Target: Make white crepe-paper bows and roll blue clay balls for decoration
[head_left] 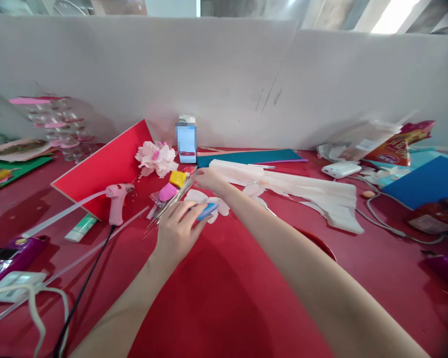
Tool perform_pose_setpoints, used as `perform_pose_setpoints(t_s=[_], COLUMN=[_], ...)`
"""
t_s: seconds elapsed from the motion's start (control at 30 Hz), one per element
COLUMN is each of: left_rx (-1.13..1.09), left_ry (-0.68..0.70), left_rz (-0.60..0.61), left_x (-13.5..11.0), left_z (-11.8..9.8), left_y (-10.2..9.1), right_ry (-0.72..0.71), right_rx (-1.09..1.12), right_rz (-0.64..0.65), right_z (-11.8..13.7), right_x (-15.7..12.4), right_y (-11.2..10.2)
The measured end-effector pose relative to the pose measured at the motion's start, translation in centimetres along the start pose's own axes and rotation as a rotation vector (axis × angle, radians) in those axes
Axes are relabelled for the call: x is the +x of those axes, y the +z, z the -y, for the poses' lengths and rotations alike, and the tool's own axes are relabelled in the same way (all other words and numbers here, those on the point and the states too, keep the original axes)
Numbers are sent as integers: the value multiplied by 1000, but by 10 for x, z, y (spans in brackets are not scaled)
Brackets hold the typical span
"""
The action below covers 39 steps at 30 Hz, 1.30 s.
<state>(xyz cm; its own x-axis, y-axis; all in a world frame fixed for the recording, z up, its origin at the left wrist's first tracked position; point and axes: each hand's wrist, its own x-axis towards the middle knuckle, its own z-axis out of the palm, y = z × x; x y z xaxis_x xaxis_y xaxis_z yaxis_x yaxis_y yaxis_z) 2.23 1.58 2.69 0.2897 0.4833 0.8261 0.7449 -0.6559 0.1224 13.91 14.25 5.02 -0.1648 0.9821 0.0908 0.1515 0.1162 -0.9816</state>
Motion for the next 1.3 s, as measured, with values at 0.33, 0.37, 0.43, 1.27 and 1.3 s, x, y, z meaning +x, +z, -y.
perform_pose_setpoints(t_s=[0.33,0.37,0.43,1.27,1.3], left_rx=[-435,-458,-521,-541,-464], left_ry=[-406,-362,-329,-31,28], left_rz=[85,121,191,498,471], left_x=[23,24,22,-6,-12], left_z=[-18,-18,-17,-39,-43], left_y=[10,12,14,-16,-22], right_ry=[23,36,80,238,236], right_rx=[243,271,336,867,872], right_rz=[201,169,122,-166,-185], right_z=[-4,-8,-18,-34,-34], right_x=[-153,-160,-169,-168,-167], right_y=[-46,-48,-50,-51,-51])
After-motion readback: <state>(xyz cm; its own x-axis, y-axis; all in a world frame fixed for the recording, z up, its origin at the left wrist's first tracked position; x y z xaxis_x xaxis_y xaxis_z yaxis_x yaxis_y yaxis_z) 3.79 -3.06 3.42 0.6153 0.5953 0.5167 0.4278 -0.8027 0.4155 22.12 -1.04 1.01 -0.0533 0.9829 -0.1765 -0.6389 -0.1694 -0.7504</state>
